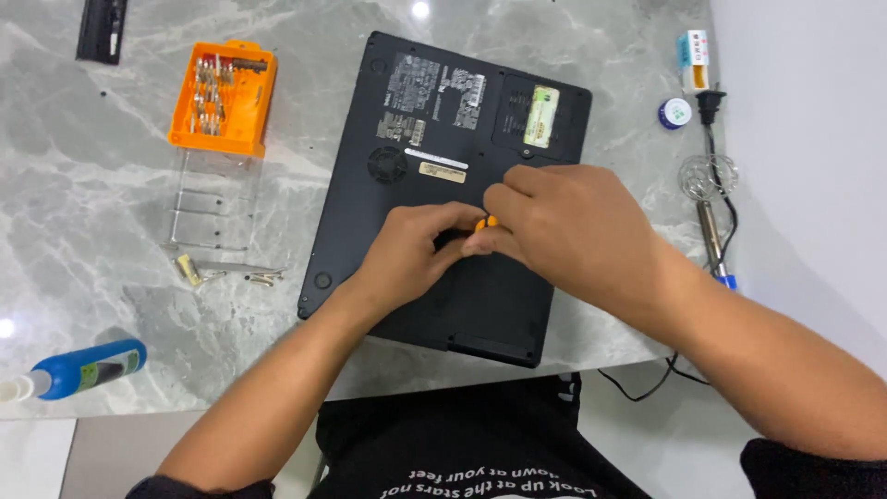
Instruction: A person is seen meticulously screwing the back panel of a laptop using a manual screwdriver, moving between different screw holes to secure the casing.
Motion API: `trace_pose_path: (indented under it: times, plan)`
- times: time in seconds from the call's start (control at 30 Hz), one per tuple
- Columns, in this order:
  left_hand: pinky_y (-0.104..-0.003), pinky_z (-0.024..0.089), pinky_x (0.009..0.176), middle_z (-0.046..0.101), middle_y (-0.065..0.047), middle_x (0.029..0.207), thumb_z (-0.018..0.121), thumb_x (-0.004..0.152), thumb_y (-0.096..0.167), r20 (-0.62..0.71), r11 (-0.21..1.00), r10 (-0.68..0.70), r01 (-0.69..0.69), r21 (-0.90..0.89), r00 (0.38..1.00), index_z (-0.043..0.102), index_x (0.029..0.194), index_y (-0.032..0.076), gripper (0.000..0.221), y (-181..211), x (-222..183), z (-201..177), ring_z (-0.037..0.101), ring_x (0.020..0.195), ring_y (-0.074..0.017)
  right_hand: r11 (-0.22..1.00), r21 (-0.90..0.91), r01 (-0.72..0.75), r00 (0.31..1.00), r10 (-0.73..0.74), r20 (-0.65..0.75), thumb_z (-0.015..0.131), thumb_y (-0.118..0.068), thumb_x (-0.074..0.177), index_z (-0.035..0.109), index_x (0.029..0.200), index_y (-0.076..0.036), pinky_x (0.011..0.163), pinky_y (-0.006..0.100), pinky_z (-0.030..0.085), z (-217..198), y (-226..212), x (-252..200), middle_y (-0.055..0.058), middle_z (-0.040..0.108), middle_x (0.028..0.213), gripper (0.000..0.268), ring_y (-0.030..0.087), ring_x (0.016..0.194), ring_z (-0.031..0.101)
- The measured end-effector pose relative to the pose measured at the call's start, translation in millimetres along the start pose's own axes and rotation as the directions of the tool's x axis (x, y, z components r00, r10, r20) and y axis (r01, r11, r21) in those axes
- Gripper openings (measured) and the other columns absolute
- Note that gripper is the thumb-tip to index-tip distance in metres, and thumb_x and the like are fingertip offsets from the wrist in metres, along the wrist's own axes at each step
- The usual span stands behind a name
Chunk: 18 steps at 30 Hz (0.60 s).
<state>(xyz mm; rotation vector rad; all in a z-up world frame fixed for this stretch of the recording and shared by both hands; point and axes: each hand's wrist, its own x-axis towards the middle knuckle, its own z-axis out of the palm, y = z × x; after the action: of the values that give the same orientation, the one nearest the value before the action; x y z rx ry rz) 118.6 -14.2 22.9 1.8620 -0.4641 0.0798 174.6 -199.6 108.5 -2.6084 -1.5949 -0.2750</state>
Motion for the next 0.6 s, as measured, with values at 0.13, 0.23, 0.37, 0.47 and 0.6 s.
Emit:
trace_pose_path:
  times: [0.13, 0.23, 0.37, 0.47, 0.6]
  plan:
    - [-0.037, 0.051, 0.064, 0.068, -0.005, 0.095, 0.059, 0.093, 0.010, 0.078, 0.995, -0.008, 0.001, 0.099, 0.997, 0.060, 0.113, 0.011, 0.020, -3.5, -2.8, -1.9, 0.065, 0.076, -0.0242, 0.966, 0.244, 0.085, 0.975, -0.131, 0.177, 0.059, -0.007, 0.083, 0.060, 0.107, -0.013, 0.048, 0.036, 0.045, -15.5, 3.2, 5.5, 0.006, 0.054, 0.081, 0.025, 0.023, 0.061, 0.056]
    - [-0.036, 0.054, 0.067, 0.069, -0.005, 0.101, 0.056, 0.094, 0.012, 0.141, 0.996, -0.053, 0.041, 0.084, 0.989, 0.061, 0.115, 0.011, 0.021, 1.5, -0.6, -5.2, 0.067, 0.083, -0.0237, 0.983, 0.112, 0.145, 0.965, -0.166, 0.203, 0.058, 0.013, 0.076, 0.056, 0.092, -0.010, 0.048, 0.035, 0.042, -11.5, 1.5, 2.7, 0.005, 0.048, 0.070, 0.028, 0.021, 0.057, 0.049]
    - [-0.033, 0.052, 0.087, 0.069, -0.004, 0.108, 0.076, 0.079, 0.026, 0.123, 0.998, -0.045, 0.039, 0.058, 0.991, 0.061, 0.112, 0.010, 0.040, 14.9, 5.2, -9.1, 0.067, 0.102, -0.0213, 0.998, -0.012, 0.064, 0.980, -0.060, 0.187, 0.058, -0.035, 0.101, 0.055, 0.080, -0.011, 0.040, 0.035, 0.040, -1.2, 1.7, -1.0, 0.001, 0.047, 0.062, 0.032, 0.020, 0.047, 0.049]
    - [-0.030, 0.049, 0.068, 0.064, -0.003, 0.086, 0.076, 0.082, 0.015, -0.029, 0.994, 0.046, -0.043, 0.100, 0.999, 0.060, 0.090, 0.009, 0.018, 9.3, 7.6, 6.3, 0.061, 0.077, -0.0171, 0.994, -0.106, 0.036, 0.982, -0.016, 0.187, 0.061, -0.039, 0.100, 0.052, 0.075, -0.014, 0.035, 0.033, 0.035, 2.8, -0.3, -2.3, -0.001, 0.045, 0.060, 0.037, 0.019, 0.043, 0.046]
    - [-0.028, 0.042, 0.056, 0.059, -0.002, 0.073, 0.066, 0.089, 0.027, -0.018, 0.992, 0.073, -0.071, 0.104, 0.997, 0.060, 0.087, 0.008, 0.020, 6.0, 7.3, 3.8, 0.052, 0.061, -0.0138, 0.993, -0.119, 0.026, 0.985, -0.005, 0.170, 0.060, -0.046, 0.099, 0.050, 0.071, -0.016, 0.038, 0.033, 0.036, -4.5, 2.6, 0.9, -0.003, 0.045, 0.061, 0.042, 0.017, 0.048, 0.050]
